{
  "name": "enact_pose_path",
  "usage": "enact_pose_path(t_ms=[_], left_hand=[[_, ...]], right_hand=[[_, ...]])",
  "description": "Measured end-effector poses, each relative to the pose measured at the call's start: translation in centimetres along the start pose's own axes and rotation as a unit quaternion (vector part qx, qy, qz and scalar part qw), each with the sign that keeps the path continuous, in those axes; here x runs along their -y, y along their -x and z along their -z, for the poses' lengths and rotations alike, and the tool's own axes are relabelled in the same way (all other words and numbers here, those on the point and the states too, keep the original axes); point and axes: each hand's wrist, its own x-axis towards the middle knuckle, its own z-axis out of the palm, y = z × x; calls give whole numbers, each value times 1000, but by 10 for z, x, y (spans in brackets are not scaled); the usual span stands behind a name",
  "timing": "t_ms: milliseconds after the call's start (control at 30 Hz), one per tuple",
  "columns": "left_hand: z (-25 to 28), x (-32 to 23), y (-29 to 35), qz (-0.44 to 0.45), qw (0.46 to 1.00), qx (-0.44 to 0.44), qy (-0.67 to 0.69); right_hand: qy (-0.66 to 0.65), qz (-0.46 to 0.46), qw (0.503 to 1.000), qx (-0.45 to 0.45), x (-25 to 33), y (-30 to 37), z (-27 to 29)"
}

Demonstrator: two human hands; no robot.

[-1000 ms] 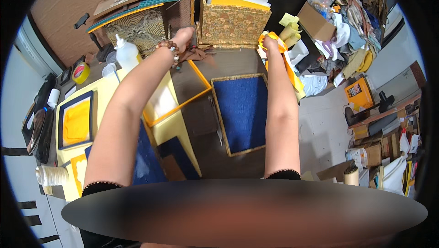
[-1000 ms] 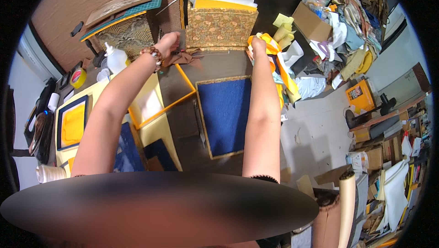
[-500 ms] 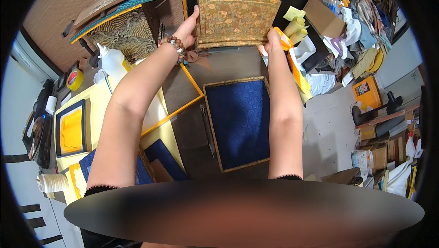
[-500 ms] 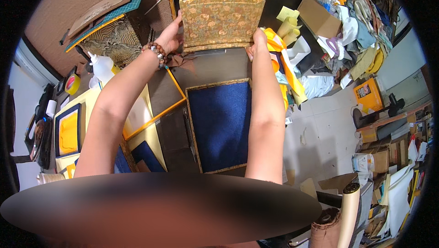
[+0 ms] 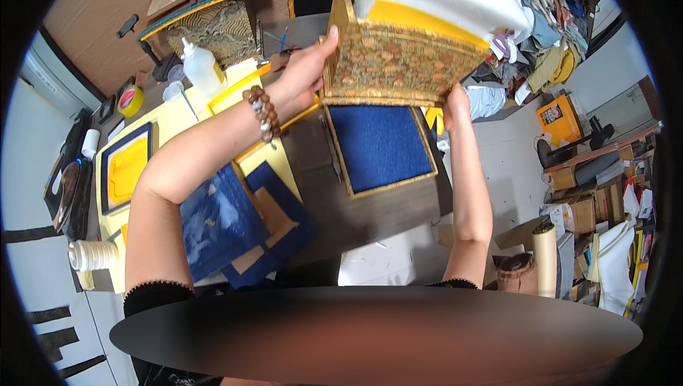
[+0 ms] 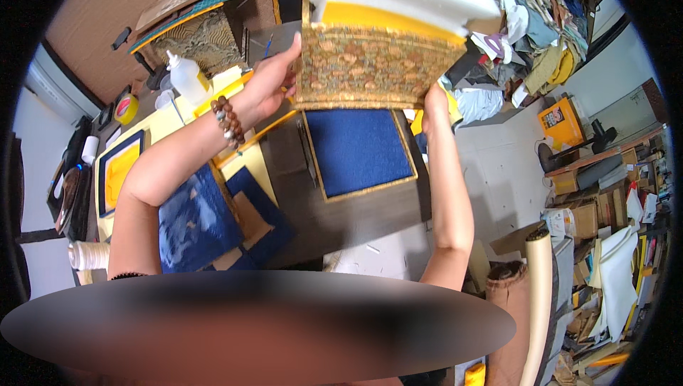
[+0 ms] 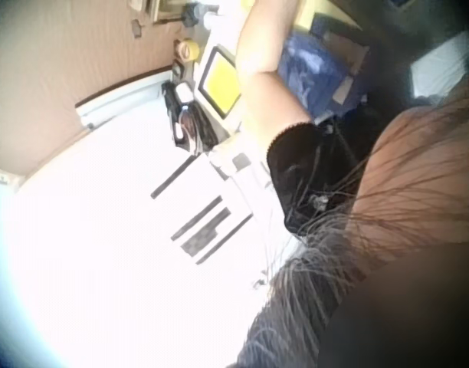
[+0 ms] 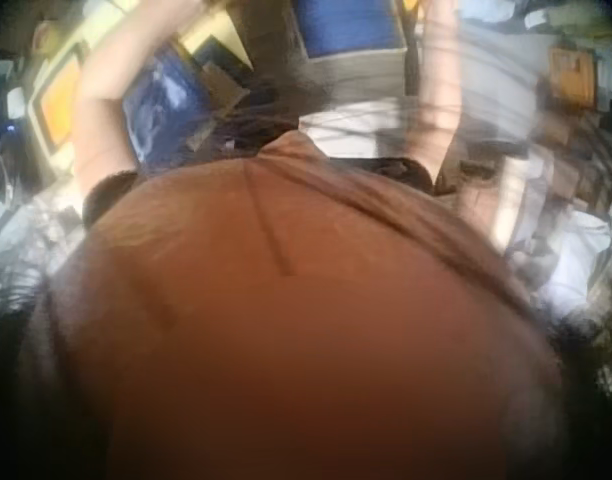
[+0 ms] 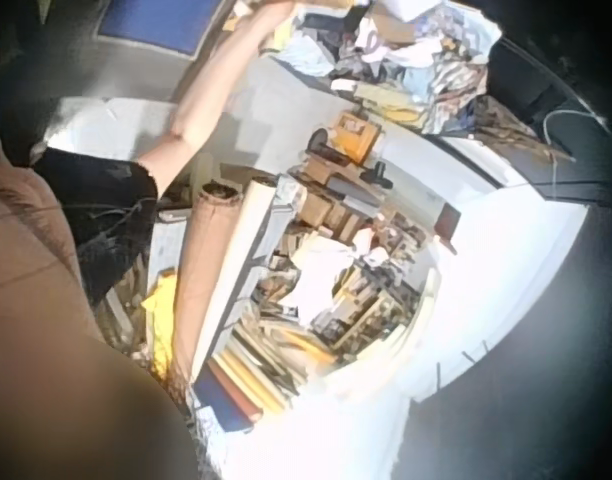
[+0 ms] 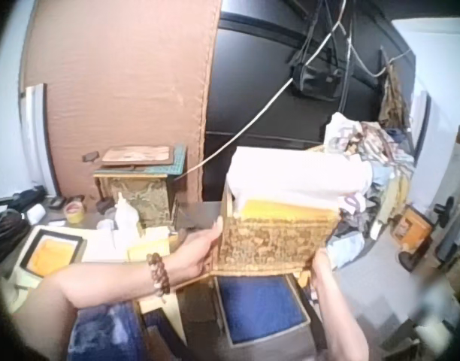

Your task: The person smooths a patterned fabric on a blue frame, then uses a small iron to press the surface. They handle several blue frames, applying a white substance to one and wiping it with a cloth. The person inspects the treated frame and sets it aside.

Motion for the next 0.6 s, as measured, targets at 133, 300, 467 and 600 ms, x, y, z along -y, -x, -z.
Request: enact_pose_path(t_ms=[133,300,467,600], left_hand=[[5,42,54,52,997,-33,-44],[21,87,62,20,998,3,-58],[54,113,62,-20,944,21,-328],[66,119,76,-204,658,64,-722]], right_hand=[[56,25,998,-11,-27,60,24],[112,-7,993,22,-36,68,41],[55,-45,997,-4,-43,57,45],[18,-44,998,-36,-50,56,44]])
